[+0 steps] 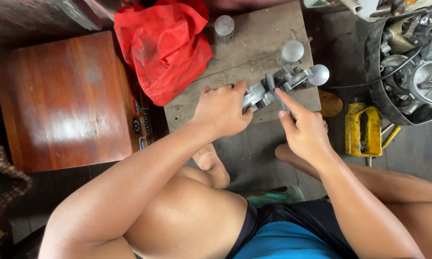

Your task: The person scrubs a metal engine part with a brush, then flips it over to clean the other side. They continue scrubbing various surfaces of the part while sitting on the floor.

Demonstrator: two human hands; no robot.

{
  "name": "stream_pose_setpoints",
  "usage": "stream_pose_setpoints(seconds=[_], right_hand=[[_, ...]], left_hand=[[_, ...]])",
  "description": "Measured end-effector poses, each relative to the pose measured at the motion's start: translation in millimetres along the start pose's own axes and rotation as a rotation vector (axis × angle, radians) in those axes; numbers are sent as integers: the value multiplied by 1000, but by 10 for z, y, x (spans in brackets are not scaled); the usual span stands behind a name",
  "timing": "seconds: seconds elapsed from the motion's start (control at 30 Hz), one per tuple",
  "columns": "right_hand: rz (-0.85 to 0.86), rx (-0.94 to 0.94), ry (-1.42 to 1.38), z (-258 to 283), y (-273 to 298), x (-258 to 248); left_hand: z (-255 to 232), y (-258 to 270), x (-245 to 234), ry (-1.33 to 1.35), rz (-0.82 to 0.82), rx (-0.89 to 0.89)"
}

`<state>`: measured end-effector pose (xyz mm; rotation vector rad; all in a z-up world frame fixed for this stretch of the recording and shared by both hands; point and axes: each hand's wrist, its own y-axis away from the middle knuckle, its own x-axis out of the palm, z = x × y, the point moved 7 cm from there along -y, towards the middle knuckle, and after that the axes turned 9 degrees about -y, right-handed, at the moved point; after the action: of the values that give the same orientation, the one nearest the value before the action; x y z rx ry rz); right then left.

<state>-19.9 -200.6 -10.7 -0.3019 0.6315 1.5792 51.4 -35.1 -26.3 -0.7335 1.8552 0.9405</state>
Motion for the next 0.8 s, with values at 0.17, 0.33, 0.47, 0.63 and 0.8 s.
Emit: stream_pose_setpoints(seconds=[0.17, 0.33, 0.47, 0.63, 0.8], right_hand=[[82, -104, 24, 97, -72, -18], [96, -110, 93, 158, -2, -55], [121, -124, 28, 451, -29, -70], [149, -127, 10, 217, -182, -24], [234, -111, -44, 102, -156, 14]], left_hand=[[10, -23, -27, -6, 16, -52], [47, -28, -9, 4, 28, -58], [83, -51, 82, -34, 32, -89], [78, -47, 93, -36, 68, -112], [92, -43, 62, -3, 83, -105]])
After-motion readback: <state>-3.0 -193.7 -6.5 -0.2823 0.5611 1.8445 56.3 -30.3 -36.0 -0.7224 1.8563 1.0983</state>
